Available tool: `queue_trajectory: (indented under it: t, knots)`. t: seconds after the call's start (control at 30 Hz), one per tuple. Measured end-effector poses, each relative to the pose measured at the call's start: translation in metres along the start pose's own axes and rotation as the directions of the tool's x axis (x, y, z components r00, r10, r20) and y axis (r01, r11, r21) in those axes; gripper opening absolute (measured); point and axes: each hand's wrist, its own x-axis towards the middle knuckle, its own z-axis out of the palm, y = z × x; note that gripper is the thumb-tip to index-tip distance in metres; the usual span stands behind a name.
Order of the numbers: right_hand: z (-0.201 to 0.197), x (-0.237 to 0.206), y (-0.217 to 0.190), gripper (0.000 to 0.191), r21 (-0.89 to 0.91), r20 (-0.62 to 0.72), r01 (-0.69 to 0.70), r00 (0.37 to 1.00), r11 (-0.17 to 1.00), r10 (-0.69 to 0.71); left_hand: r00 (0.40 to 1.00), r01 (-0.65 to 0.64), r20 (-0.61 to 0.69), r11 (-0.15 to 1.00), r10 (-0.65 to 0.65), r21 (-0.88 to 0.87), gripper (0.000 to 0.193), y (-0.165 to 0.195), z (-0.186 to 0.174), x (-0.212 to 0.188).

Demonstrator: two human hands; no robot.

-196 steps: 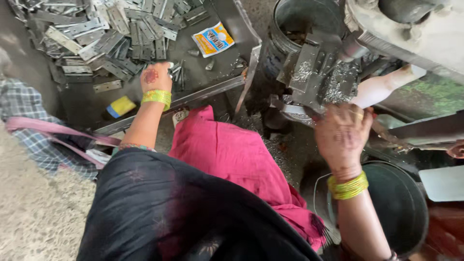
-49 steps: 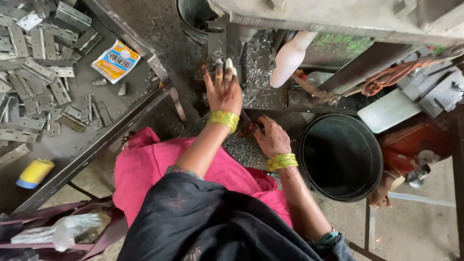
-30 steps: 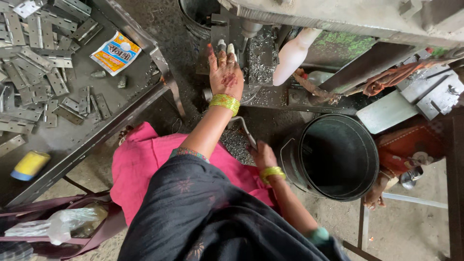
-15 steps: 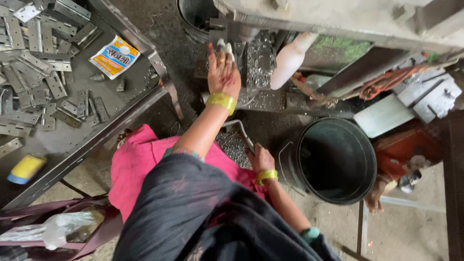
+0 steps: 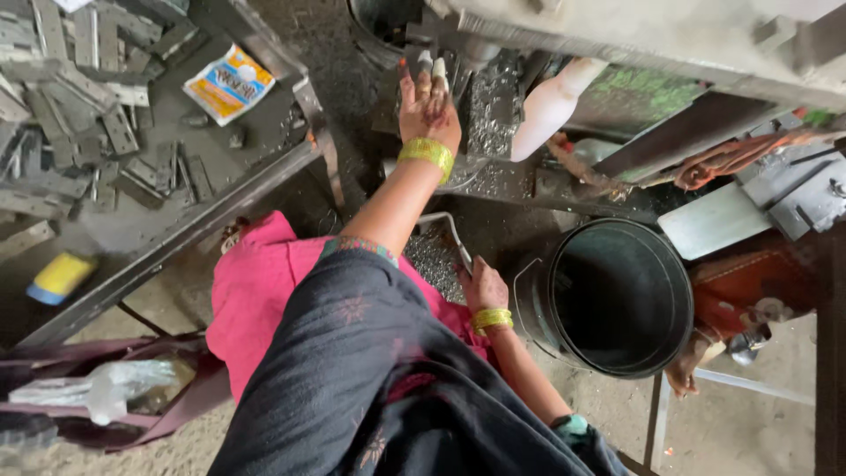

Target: The person sits on the floor and wraps white tape around their fingers. They then pick up small metal pieces from a tray and place them under a drill press, operating the machine to drill holes into the pieces one by one.

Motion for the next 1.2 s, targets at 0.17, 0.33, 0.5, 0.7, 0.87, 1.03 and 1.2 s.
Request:
queue_trajectory:
  t: [0.17, 0.33, 0.5, 0.7, 0.87, 1.03, 1.2]
  knots:
    - [-0.007, 0.008, 0.010, 0.040, 0.106, 0.160, -0.118, 0.982, 0.987, 0.100, 0.992, -0.112, -0.074, 0.967, 0.098, -0.231, 0.050, -0.034, -0.027, -0.050]
    - [-0.007, 0.016, 0.012, 0.045, -0.069, 0.142, -0.041, 0.989, 0.997, 0.051, 0.899, -0.248, -0.438, 0.843, 0.017, -0.476, 0.032, -0.140, -0.020, -0.143]
    - [0.013, 0.022, 0.021, 0.047, -0.038, 0.188, -0.070, 0.979, 0.997, 0.076, 0.885, 0.446, -0.066, 0.880, -0.461, -0.165, 0.023, -0.322, 0.000, -0.176]
    - [0.013, 0.019, 0.025, 0.042, 0.038, 0.165, -0.109, 0.981, 0.993, 0.101, 0.815, 0.462, -0.377, 0.886, -0.440, -0.035, 0.052, -0.371, 0.031, -0.173]
    - [-0.004, 0.013, 0.004, 0.049, -0.053, 0.189, -0.150, 0.969, 0.987, 0.157, 0.785, 0.520, -0.260, 0.826, -0.563, -0.218, 0.046, -0.363, 0.030, -0.144]
    - [-0.053, 0.001, -0.052, 0.046, -0.263, 0.086, -0.068, 0.992, 0.962, 0.094, 0.792, 0.335, -0.448, 0.909, -0.415, -0.250, 0.027, -0.356, 0.024, -0.146]
    - [-0.133, -0.018, -0.142, 0.026, -0.123, -0.378, 0.494, 0.779, 0.861, -0.501, 0.783, 0.059, -0.402, 0.700, -0.475, -0.712, 0.035, -0.290, -0.011, -0.166]
